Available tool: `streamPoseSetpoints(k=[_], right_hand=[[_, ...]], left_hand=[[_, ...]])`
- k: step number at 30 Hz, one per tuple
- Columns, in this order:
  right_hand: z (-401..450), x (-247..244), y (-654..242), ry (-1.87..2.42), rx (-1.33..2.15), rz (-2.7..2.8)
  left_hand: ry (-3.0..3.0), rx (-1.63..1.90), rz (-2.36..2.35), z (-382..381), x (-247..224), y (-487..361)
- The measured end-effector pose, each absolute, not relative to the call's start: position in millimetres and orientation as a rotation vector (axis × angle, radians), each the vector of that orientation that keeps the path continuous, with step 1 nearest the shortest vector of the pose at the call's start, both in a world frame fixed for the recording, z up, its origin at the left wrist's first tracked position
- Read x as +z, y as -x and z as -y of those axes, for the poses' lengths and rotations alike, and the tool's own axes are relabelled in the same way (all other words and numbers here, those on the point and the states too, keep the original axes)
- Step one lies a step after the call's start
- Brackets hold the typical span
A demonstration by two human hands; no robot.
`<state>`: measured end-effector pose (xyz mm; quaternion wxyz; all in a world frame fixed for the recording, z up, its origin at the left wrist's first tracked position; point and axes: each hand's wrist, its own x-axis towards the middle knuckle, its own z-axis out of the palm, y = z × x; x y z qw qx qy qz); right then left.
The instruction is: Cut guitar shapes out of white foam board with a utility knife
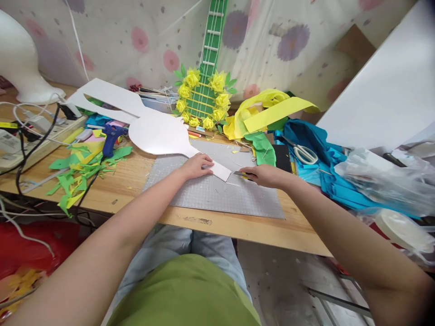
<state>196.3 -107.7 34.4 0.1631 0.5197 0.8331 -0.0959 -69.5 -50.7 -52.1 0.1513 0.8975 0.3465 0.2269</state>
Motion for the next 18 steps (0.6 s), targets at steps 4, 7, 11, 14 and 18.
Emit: streamPoseSetpoints(k=[4,7,11,14,18], right_hand=[[107.2,36.6,-201.9,-1.677,-0.294,-2.414],[101.9,26.6,-206.6,-1.793,-0.154,-2.439],[93.4,7.8,-205.0,-1.864,-0.011,-2.382],[88.6,-1.4,-200.3,-1.911,0.062,-2.347],[84.4,-7.3,-198.0,-1.969,0.061,-2.328]], left_hand=[[-2.704,0.569,-0.924,48.7,-37.8,69.1],[-2.78,0.467,-0.944,45.8,-30.5,68.3],[-2.849,0.391,-1.023,42.8,-28.9,68.5],[-2.921,0.41,-1.022,43.5,-25.3,68.3],[-3.047,0.552,-0.947,50.1,-15.9,67.0]])
